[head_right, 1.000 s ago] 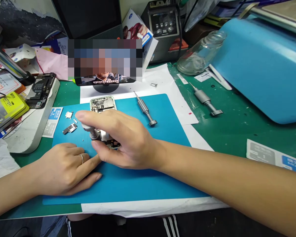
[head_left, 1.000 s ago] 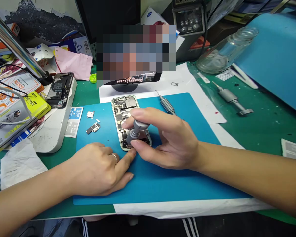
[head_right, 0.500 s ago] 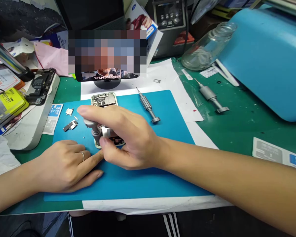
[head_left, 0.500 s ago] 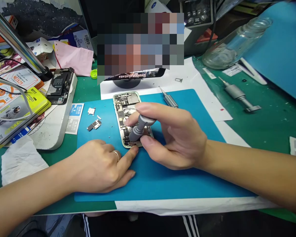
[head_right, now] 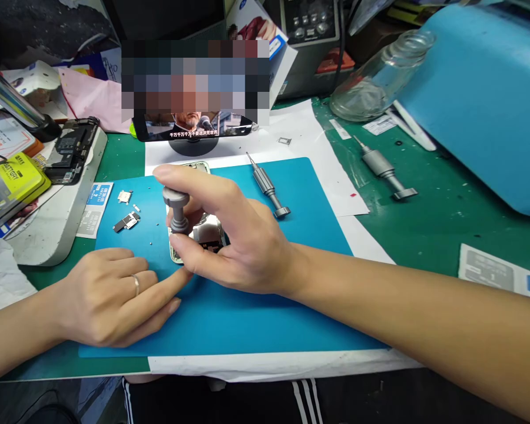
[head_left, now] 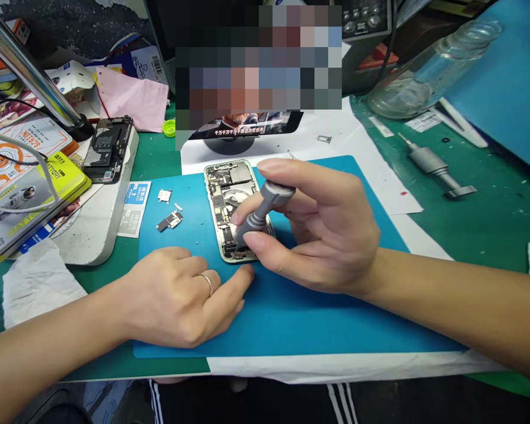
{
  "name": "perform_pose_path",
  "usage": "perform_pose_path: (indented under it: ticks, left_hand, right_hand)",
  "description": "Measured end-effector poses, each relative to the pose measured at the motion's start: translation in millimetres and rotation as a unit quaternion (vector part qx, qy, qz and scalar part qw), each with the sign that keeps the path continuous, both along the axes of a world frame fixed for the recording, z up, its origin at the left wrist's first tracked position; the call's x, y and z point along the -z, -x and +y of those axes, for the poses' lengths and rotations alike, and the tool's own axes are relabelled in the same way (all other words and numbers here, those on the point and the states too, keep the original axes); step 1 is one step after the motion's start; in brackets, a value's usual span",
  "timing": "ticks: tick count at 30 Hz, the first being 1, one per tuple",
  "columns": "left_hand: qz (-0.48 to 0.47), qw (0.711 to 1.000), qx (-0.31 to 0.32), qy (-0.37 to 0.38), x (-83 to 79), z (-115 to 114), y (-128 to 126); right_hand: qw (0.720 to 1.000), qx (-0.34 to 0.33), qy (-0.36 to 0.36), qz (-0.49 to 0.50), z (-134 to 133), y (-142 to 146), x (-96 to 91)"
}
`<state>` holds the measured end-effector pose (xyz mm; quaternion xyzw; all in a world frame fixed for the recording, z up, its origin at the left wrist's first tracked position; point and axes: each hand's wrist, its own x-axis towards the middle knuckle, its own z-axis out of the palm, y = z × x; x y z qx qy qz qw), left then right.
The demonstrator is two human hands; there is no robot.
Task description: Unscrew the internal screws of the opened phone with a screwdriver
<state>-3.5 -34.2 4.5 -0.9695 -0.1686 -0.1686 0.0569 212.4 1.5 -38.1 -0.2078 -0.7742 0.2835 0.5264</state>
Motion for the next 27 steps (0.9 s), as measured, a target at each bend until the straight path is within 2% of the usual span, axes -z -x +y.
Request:
perform_pose_path:
  ticks: [4,7,15,20,27]
  left_hand:
    - [-0.077,0.994,-0.076,-0.01,-1.2,3,2]
    - [-0.089,0.987,-0.135,0.001,0.9,6,3]
    - [-0.056,0.99,-0.13,-0.005,3.4,8,4]
    - [-0.052,0.99,-0.133,-0.016,4.1,9,3]
    - [-0.021,0.977,-0.209,-0.047,6.2,14,8]
  right_hand:
    - [0.999,-0.003,-0.026,0.025,2,3,-3.4]
    - [0.996,-0.012,-0.069,0.05,5,6,-5.6]
    - [0.998,0.003,-0.065,0.009,4,-2,-5.3]
    - [0.997,-0.019,-0.069,0.032,5,2,-8.5]
    - [0.993,0.02,-0.108,0.045,8,7,-13.6]
